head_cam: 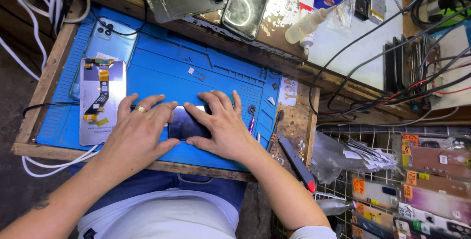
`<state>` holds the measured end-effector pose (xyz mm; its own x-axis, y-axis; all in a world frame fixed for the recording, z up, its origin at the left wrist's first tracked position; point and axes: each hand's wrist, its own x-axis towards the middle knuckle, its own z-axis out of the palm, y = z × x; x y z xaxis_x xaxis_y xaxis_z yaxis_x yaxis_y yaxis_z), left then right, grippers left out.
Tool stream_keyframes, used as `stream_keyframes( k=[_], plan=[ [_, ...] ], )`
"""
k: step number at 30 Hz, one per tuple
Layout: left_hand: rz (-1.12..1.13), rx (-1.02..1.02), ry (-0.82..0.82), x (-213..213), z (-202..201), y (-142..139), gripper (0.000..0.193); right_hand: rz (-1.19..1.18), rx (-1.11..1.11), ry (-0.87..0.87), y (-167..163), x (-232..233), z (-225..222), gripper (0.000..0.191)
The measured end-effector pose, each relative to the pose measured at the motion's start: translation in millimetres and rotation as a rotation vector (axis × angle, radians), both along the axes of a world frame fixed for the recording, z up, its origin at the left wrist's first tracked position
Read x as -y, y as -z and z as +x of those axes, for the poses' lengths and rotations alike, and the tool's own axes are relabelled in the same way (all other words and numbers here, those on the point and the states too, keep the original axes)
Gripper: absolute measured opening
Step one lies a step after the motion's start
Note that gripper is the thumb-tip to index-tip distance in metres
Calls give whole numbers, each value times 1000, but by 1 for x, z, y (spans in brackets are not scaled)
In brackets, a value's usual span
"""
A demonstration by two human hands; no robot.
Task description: The person positions a mobile phone screen on a workbench, aligns a SIM card tray by hand, and uses a precision screwdriver to install screws into the internal chassis of an open mobile phone.
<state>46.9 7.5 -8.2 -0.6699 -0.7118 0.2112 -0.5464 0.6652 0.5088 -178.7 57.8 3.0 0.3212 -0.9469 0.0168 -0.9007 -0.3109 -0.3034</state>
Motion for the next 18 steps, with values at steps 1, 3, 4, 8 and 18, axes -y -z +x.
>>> stream_keyframes(
  k=[1, 3, 4, 8, 18],
  plan=[
    [-13, 6, 0, 0, 0, 0, 68, 8, -2, 6, 0, -1, -3, 81],
    [-25, 22, -2, 0, -1, -1, 69, 15, -12, 27, -1, -2, -9, 81],
    [-18, 35, -5, 1, -1, -2, 70, 19, -18, 41, -2, -3, -12, 81],
    [20, 81, -16, 1, -2, -5, 70, 35, -47, 89, -8, -10, -32, 81],
    [18, 75, 6, 2, -8, -4, 63, 71, 12, 160, -13, -23, -65, 83]
  ],
)
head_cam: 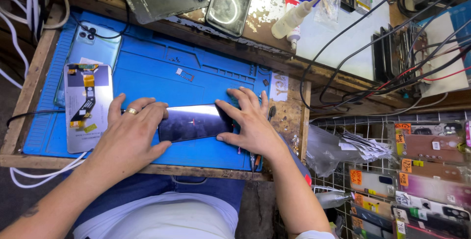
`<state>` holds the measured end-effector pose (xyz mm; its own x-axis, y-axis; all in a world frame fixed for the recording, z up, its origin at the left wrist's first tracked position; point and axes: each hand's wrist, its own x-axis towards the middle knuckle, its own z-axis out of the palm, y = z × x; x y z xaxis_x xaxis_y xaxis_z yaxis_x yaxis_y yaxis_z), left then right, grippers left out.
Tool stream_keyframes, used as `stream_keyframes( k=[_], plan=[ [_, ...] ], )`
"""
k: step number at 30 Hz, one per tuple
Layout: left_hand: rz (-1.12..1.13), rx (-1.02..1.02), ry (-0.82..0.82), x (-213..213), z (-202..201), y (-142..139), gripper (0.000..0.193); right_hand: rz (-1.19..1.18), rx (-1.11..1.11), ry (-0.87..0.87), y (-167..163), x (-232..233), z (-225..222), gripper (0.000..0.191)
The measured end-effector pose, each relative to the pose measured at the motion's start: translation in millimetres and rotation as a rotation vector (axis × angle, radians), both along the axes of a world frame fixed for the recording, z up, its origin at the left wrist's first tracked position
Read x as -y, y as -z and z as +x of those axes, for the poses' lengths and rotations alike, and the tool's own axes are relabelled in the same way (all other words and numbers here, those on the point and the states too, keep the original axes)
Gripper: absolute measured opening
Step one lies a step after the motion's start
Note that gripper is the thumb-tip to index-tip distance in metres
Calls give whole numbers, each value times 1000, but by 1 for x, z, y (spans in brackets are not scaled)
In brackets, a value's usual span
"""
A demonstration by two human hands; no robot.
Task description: The person positions a mobile phone screen on a workbench, aligns a SIM card tray by hand, and uses a precision screwdriver to install screws into the internal chassis of an open mobile phone.
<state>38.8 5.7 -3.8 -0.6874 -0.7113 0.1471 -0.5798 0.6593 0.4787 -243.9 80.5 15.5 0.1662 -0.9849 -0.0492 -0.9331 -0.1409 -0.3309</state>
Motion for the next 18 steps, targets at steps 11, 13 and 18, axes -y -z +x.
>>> stream_keyframes(
  k=[11, 13, 18],
  plan=[
    [34, -19, 74, 7, -31, -2, 78, -442, 180, 134, 19, 8, -28, 48],
    [-62, -84, 108, 18, -33, -2, 57, -480, 179, 173, 22, 6, -33, 39],
    [-172, -41, 107, 56, -40, -3, 21, -517, 184, 256, 28, 6, -40, 24]
  ],
)
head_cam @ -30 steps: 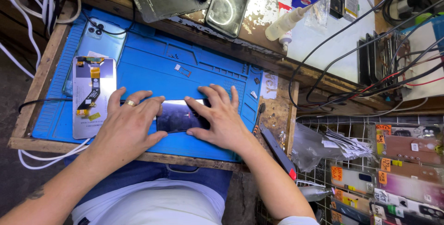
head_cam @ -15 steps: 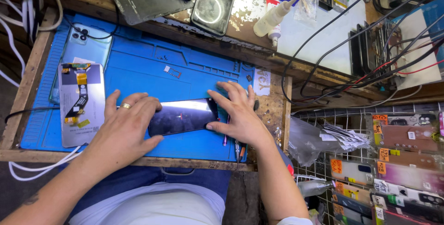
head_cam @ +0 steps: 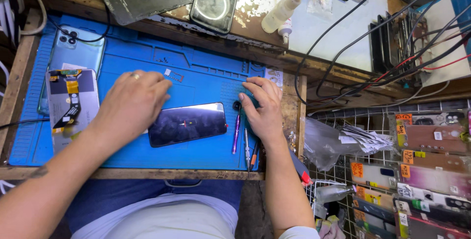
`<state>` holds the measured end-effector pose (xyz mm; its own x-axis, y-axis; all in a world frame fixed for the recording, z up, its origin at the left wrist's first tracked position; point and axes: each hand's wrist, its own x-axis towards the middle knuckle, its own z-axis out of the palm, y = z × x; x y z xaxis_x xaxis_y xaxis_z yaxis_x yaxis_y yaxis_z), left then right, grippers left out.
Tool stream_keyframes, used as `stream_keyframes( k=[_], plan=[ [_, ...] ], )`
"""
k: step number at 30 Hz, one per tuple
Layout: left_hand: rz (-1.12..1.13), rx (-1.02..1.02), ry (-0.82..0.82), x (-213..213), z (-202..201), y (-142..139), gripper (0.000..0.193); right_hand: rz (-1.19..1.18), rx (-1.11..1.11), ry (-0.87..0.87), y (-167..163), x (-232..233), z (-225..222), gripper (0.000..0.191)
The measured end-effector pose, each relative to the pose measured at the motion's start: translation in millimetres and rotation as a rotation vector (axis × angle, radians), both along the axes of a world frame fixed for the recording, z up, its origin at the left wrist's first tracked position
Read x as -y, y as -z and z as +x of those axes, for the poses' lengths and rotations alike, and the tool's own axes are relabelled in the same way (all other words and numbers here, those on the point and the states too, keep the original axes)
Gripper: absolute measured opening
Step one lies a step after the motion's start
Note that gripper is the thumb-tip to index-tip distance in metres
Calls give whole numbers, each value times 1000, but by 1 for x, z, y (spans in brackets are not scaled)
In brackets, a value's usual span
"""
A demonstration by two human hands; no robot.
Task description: The person positions a mobile phone screen on a workbench, aligns a SIM card tray by hand, and uses a precision screwdriver to install screws into the internal chassis of an open mobile phone.
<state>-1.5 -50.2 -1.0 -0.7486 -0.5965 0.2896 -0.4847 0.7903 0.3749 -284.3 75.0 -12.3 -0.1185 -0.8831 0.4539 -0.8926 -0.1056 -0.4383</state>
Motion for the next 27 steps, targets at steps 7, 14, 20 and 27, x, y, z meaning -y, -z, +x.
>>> stream_keyframes(
  k=[7, 14, 20, 27],
  plan=[
    [-62, 36, -31, 24, -11, 4, 15, 2, 4, 53, 5, -4, 3, 21],
    [-95, 4, -39, 27, -10, 12, 11, 13, 26, 54, 6, -4, 6, 19],
    [-21, -31, -42, 31, -9, 12, 12, 37, 31, 42, 6, -4, 10, 19],
    [239, 75, -77, 38, -11, 2, 15, 41, 46, 34, 5, -3, 12, 19]
  ],
)
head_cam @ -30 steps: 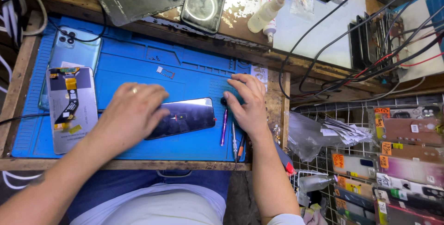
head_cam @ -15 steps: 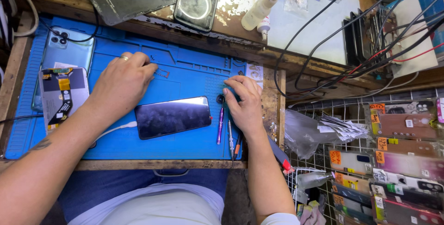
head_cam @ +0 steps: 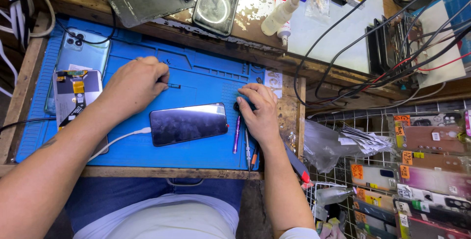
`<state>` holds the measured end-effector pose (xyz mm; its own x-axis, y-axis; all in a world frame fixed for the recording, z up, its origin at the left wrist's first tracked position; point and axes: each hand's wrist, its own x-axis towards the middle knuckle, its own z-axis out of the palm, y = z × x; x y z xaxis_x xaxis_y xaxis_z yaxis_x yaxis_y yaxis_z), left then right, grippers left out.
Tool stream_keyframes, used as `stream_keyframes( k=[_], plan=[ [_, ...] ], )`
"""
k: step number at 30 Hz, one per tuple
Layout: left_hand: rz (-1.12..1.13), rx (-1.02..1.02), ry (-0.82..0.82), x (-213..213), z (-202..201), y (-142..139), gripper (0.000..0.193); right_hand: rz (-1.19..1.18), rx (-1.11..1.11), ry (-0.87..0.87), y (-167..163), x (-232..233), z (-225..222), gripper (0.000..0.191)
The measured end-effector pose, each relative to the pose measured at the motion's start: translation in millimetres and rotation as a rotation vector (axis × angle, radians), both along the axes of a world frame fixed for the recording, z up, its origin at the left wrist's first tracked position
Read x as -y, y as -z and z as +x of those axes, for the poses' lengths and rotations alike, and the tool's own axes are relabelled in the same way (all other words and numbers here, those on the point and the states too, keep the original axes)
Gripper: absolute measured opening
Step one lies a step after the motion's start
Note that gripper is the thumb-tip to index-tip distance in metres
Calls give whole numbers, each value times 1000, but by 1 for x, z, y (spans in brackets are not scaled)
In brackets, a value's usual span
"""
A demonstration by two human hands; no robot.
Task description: The person positions a mobile phone screen on a workbench, aligns a SIM card tray by hand, and uses a precision screwdriver to install screws into the internal chassis of an open mobile phone.
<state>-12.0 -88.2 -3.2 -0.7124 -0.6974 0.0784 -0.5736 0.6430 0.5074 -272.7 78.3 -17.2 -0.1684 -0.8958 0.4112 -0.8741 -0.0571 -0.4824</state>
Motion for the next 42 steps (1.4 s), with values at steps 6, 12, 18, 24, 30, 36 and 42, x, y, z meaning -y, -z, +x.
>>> stream_keyframes(
  k=[6, 12, 18, 24, 30, 36, 42],
  plan=[
    [326, -139, -106, -8, 2, -3, 15, 60, 275, -16, -15, 3, 10, 19],
    [852, -596, -176, -28, -7, 0, 11, 155, 565, -230, -29, 7, 33, 25],
    [1083, -727, -226, -54, -14, 2, 8, 219, 1148, -344, -6, 33, 55, 26],
    [1185, -794, -239, -63, -14, 4, 9, 218, 1123, -312, 12, 33, 57, 21],
    [1108, -730, -216, -66, -16, 10, 11, 241, 1120, -308, 18, 34, 55, 19],
    [1144, -685, -226, -65, -17, 16, 16, 294, 1133, -261, 18, 34, 58, 18],
    [1168, -688, -228, -65, -18, 19, 16, 313, 1086, -229, 15, 34, 61, 19]
  ],
)
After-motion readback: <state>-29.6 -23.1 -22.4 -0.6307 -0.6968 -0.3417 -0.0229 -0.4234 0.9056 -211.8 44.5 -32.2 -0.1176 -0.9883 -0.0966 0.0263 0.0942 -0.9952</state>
